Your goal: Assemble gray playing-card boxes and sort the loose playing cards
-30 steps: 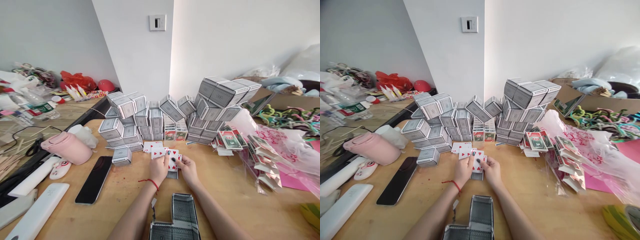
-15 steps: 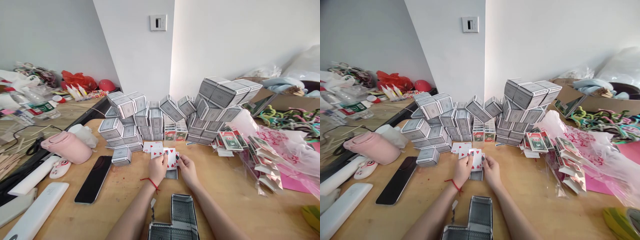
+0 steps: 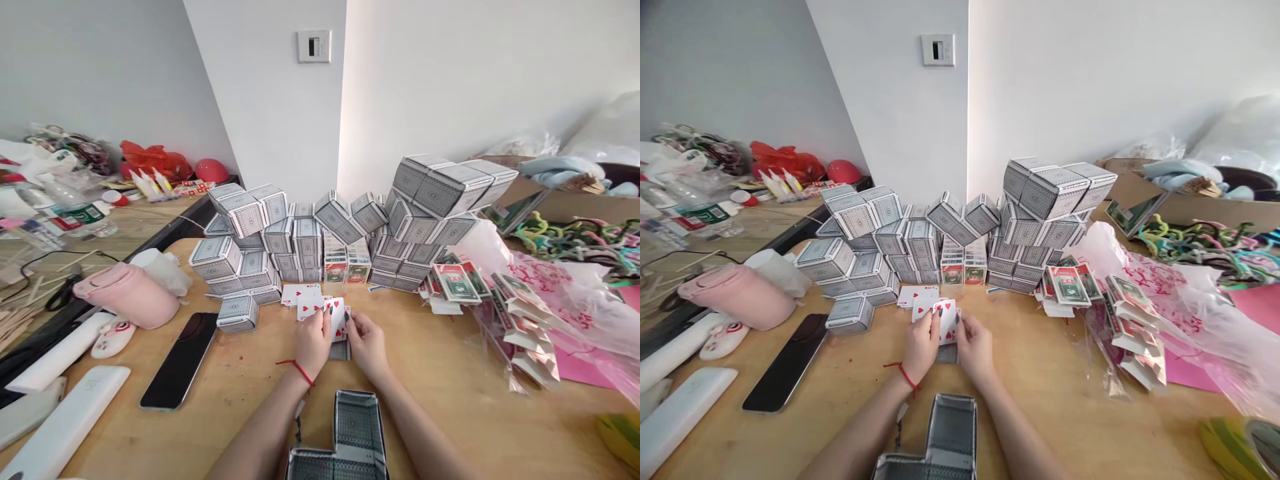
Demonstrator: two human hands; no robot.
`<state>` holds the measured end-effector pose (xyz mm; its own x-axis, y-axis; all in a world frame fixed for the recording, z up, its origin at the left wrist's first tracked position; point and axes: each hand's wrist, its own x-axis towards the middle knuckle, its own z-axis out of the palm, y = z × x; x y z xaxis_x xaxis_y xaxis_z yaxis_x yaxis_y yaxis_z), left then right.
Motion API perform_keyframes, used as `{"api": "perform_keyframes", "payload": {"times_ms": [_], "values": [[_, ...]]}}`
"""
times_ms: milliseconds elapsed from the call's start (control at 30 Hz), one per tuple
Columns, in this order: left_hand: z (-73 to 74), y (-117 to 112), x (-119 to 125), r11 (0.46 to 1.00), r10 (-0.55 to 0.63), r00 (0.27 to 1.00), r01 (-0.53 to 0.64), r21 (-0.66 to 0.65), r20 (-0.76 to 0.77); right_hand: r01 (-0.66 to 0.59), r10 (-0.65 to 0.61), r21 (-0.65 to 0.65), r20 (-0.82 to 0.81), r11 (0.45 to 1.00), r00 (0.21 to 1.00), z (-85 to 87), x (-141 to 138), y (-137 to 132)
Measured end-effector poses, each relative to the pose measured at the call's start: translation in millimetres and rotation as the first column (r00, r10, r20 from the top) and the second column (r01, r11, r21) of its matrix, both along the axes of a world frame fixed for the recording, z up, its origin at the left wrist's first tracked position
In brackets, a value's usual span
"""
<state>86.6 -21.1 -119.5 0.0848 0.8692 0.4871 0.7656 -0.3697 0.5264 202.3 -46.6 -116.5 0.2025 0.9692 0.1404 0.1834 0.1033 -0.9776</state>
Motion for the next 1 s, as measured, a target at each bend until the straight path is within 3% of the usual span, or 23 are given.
{"api": "perform_keyframes", "payload": {"times_ms": [100, 233, 433, 500, 600, 733, 833, 1000], "values": [[3.8, -4.9, 2.6, 0.992, -0.003, 0.995, 0.015, 0.124, -0.096, 0.048, -0.051, 0.026, 0.147, 0.999, 0.988, 1.5, -0.7, -2.6], [7.4, -9.5, 5.7, 0.966, -0.097, 0.988, 0.122, 0.226, -0.118, 0.072, -0.088, 0.071, 0.256, 0.995, 0.963, -1.3, -0.3, -4.4], [9.7, -9.7, 7.5, 0.940, -0.208, 0.963, 0.246, 0.238, -0.173, 0.149, -0.171, 0.087, 0.381, 0.985, 0.908, -5.8, -0.7, -5.9], [8.6, -8.5, 7.5, 0.945, -0.224, 0.959, 0.258, 0.203, -0.175, 0.164, -0.173, 0.054, 0.308, 0.985, 0.936, -6.1, 0.0, -3.7], [5.0, -5.3, 7.2, 0.984, -0.123, 0.990, 0.131, 0.118, -0.069, 0.051, -0.052, -0.023, -0.020, 0.998, 0.998, -5.1, 3.9, 3.1], [1.4, -0.2, 4.6, 1.000, 0.013, 0.993, -0.010, -0.027, 0.118, -0.200, 0.143, -0.109, -0.391, 0.974, 0.909, -0.9, 10.3, 9.8], [1.9, 1.1, 1.9, 0.998, 0.026, 0.981, -0.014, -0.065, 0.192, -0.318, 0.225, -0.132, -0.461, 0.939, 0.858, 3.0, 12.5, 9.6], [4.8, 0.4, 0.3, 0.994, 0.032, 0.965, -0.005, -0.105, 0.261, -0.358, 0.270, -0.119, -0.454, 0.926, 0.849, 2.3, 12.5, 8.9]]}}
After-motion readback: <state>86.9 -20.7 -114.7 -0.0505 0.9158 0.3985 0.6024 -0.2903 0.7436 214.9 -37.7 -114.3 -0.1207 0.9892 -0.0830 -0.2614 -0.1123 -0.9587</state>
